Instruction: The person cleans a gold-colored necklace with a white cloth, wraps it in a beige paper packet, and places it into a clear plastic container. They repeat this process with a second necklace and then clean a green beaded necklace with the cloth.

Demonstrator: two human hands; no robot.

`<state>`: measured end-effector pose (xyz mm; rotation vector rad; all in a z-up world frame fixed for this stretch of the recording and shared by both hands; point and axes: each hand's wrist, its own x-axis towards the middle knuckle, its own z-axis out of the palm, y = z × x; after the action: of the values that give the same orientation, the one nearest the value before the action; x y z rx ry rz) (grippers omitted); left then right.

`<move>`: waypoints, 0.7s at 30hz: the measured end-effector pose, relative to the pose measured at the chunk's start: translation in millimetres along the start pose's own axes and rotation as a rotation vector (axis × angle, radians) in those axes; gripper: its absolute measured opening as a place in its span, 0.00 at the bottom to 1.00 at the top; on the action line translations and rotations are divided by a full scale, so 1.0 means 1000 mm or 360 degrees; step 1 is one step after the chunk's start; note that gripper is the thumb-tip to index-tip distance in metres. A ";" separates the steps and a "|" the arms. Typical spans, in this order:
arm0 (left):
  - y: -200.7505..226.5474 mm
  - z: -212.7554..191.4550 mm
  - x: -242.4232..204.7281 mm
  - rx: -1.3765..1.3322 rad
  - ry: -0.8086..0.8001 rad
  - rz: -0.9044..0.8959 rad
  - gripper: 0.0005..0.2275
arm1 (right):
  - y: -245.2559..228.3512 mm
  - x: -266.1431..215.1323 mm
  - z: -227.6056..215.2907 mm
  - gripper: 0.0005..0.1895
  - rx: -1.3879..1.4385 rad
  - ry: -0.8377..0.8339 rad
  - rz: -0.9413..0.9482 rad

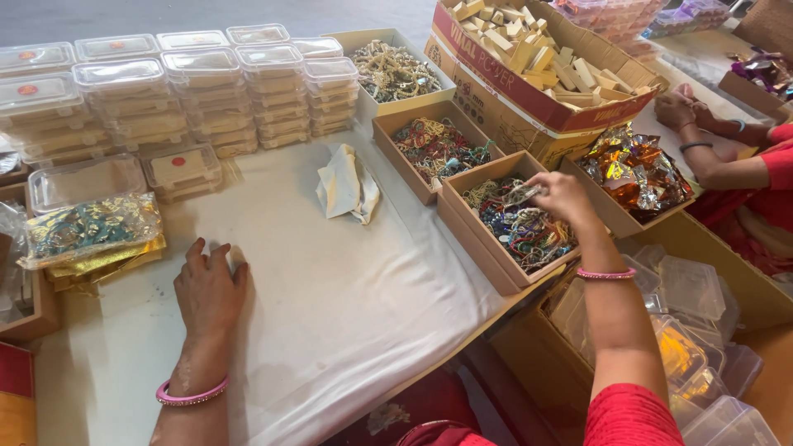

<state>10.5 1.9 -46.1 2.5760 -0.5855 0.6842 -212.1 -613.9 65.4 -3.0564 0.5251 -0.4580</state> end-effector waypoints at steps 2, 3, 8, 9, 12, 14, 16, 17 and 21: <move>-0.002 0.002 0.000 -0.0006 0.0000 0.0000 0.20 | -0.036 -0.003 -0.041 0.18 0.0267 -0.0061 0.0317; -0.002 0.003 0.000 -0.0017 -0.0006 0.0001 0.20 | -0.053 -0.005 -0.061 0.14 0.0529 -0.0136 0.0634; -0.001 0.003 0.000 -0.0008 -0.0015 0.0012 0.20 | -0.091 -0.003 -0.091 0.16 0.0732 -0.0026 0.0169; -0.002 0.002 0.000 -0.0013 -0.0003 0.0011 0.20 | -0.094 -0.001 -0.093 0.18 0.0735 -0.0286 0.0070; -0.002 0.004 0.000 0.0008 -0.0028 -0.0002 0.20 | -0.084 0.000 -0.083 0.25 0.0743 -0.0375 -0.0196; -0.002 0.003 -0.001 0.0010 -0.0032 0.0000 0.20 | -0.058 0.003 -0.061 0.18 0.0457 -0.0122 -0.0041; -0.002 0.003 -0.001 0.0011 -0.0033 0.0008 0.20 | -0.039 0.007 -0.041 0.13 0.0168 0.0134 0.0118; -0.002 0.003 0.000 0.0001 -0.0020 0.0009 0.20 | -0.033 0.011 -0.031 0.15 0.0003 -0.0215 0.0412; -0.002 0.004 -0.001 -0.0012 -0.0016 -0.0002 0.20 | 0.037 0.027 0.045 0.27 -0.0282 -0.0200 -0.0021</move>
<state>12.0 1.9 -50.0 2.5742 -0.5890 0.6676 -186.8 -659.6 27.7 -3.2301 0.5701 -0.2288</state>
